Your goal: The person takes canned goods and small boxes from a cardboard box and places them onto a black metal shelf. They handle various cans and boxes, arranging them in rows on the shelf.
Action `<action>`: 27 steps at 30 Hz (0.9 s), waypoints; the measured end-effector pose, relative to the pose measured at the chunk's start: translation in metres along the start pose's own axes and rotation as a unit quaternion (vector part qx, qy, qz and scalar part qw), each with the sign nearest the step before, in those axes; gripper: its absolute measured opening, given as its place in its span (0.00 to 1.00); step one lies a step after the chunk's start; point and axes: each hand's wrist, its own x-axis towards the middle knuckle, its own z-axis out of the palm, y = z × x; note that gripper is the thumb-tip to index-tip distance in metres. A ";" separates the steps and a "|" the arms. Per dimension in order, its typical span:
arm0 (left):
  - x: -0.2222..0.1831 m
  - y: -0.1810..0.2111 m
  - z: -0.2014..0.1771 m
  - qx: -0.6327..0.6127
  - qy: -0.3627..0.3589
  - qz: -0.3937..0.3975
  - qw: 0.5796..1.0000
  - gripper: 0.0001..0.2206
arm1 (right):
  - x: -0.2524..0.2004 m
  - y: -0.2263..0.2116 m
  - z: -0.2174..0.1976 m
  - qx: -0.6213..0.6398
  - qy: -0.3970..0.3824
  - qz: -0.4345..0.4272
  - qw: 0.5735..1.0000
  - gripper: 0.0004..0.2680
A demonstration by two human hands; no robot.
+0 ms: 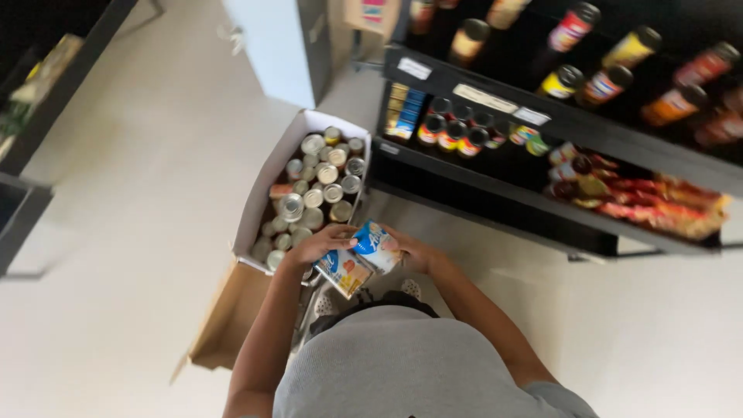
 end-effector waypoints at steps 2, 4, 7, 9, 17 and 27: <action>0.013 0.027 0.013 -0.020 -0.022 -0.024 0.999 0.31 | -0.014 0.034 -0.024 0.075 0.012 -0.033 0.997 0.29; 0.022 0.054 0.031 -0.045 -0.040 -0.051 0.997 0.31 | -0.038 0.045 -0.020 0.145 0.021 -0.062 0.987 0.27; 0.034 0.088 0.056 -0.085 -0.049 -0.132 0.986 0.30 | -0.080 0.026 0.015 0.298 -0.057 -0.120 0.945 0.27; 0.043 0.087 0.070 -0.118 -0.078 -0.163 0.976 0.30 | -0.104 0.022 0.029 0.339 -0.010 -0.150 0.929 0.28; 0.083 0.083 0.125 -0.051 -0.170 -0.205 0.962 0.35 | -0.146 0.021 0.023 0.190 0.250 -0.109 0.943 0.28; 0.106 0.056 0.135 -0.110 -0.189 -0.158 0.963 0.37 | -0.231 -0.211 0.186 -0.531 0.168 -0.430 0.711 0.15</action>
